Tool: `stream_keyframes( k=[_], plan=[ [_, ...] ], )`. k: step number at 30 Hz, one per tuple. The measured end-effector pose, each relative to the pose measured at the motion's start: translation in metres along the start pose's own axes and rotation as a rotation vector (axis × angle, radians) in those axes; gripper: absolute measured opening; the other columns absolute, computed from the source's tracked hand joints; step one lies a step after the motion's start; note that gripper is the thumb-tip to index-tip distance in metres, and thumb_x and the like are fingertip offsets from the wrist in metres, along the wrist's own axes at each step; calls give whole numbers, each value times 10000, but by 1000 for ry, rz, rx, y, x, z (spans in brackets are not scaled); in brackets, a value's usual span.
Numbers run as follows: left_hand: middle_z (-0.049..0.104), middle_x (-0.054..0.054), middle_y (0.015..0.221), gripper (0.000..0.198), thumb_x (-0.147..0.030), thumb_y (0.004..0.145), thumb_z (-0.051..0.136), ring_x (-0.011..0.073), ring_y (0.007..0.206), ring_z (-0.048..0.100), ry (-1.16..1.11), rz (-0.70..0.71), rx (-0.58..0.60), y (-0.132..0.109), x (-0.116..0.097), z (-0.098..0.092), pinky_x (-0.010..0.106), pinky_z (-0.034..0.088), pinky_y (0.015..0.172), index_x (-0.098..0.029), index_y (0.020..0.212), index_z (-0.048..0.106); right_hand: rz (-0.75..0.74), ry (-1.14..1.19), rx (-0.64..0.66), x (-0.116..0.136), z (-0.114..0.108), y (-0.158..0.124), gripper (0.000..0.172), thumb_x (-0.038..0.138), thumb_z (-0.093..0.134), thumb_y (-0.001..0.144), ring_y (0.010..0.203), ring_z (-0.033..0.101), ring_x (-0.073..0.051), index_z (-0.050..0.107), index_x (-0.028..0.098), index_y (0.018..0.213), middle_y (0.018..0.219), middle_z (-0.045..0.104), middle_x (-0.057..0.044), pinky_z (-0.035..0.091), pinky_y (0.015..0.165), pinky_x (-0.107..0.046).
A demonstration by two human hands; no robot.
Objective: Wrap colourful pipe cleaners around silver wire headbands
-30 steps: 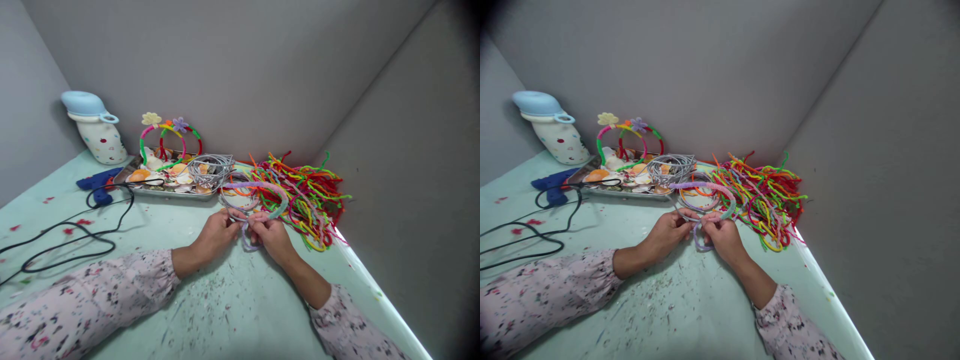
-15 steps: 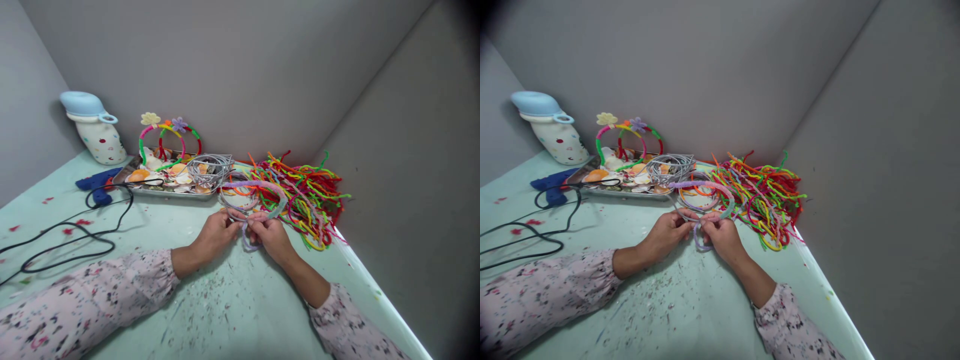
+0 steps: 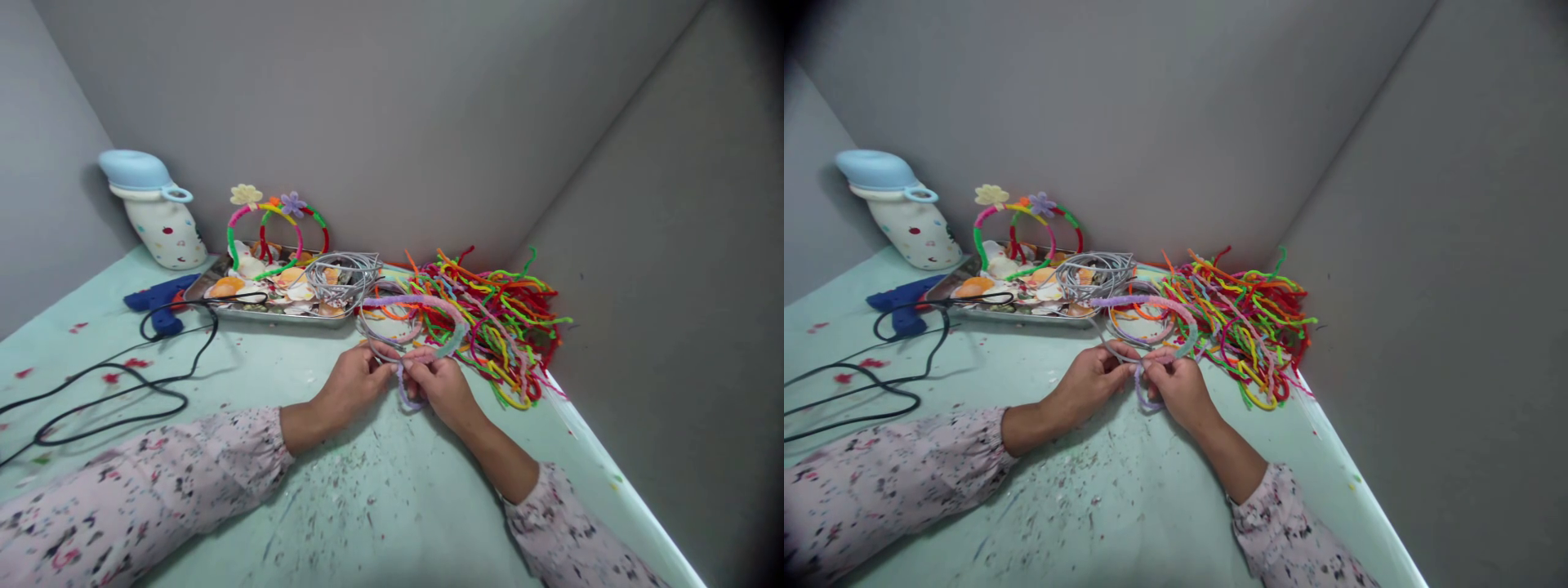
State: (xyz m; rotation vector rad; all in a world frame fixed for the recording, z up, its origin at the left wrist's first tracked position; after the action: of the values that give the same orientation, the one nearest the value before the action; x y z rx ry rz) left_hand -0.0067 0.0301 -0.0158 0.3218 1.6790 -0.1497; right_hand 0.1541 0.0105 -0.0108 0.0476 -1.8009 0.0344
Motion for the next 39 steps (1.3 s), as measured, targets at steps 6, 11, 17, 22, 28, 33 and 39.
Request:
stream_keyframes(
  k=[6,11,17,22,28,33,39],
  plan=[
    [615,4,673,145,-224,781,619,135,616,543,25,-9,-4,-1,-3,0,243,421,592,-139,892,655,1,-3,9,0,-1,-1,217,383,584,827,465,508,-138,605,173,776,496,569,31,372,494,-252],
    [627,12,694,156,-239,794,620,135,625,541,12,14,2,-3,-5,0,240,417,591,-136,906,654,-47,19,35,2,-3,-1,224,378,569,840,483,510,-131,616,164,792,521,582,24,369,494,-244],
    [619,7,706,161,-227,791,612,120,604,520,-14,16,20,0,1,1,228,408,569,-140,916,661,-47,-14,-13,0,-2,0,193,346,563,828,473,514,-131,613,160,850,516,580,28,373,484,-238],
    [604,1,709,183,-247,799,609,112,586,501,-34,23,34,1,5,1,224,397,547,-141,943,647,-50,-42,-18,0,-1,0,190,352,564,820,470,513,-132,604,166,823,514,572,25,381,480,-238],
    [568,-15,653,153,-226,802,593,111,581,488,-41,26,46,2,4,1,226,393,556,-138,914,650,-47,-46,-26,-2,-1,0,185,355,571,818,467,521,-136,597,172,810,518,568,25,384,470,-240],
    [561,-18,631,138,-204,793,592,115,584,491,-23,13,35,3,4,1,230,392,572,-135,896,653,-72,-51,-15,-3,1,1,173,343,565,824,468,521,-136,593,175,798,518,560,30,389,472,-240],
    [555,-18,639,133,-226,806,597,110,576,473,-32,23,46,2,4,1,226,383,565,-141,897,645,-97,-53,-30,0,2,0,140,303,553,811,469,520,-128,582,175,763,529,555,35,390,471,-233]
  ],
)
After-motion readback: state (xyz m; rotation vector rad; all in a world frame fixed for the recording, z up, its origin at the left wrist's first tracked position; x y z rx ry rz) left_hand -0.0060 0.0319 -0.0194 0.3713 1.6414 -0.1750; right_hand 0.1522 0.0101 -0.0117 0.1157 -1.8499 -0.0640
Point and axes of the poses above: each hand's wrist, its own y-axis towards the middle knuckle, its own z-axis out of the palm, x = y × z, the point moved 1 cm from there along y, towards the middle knuckle
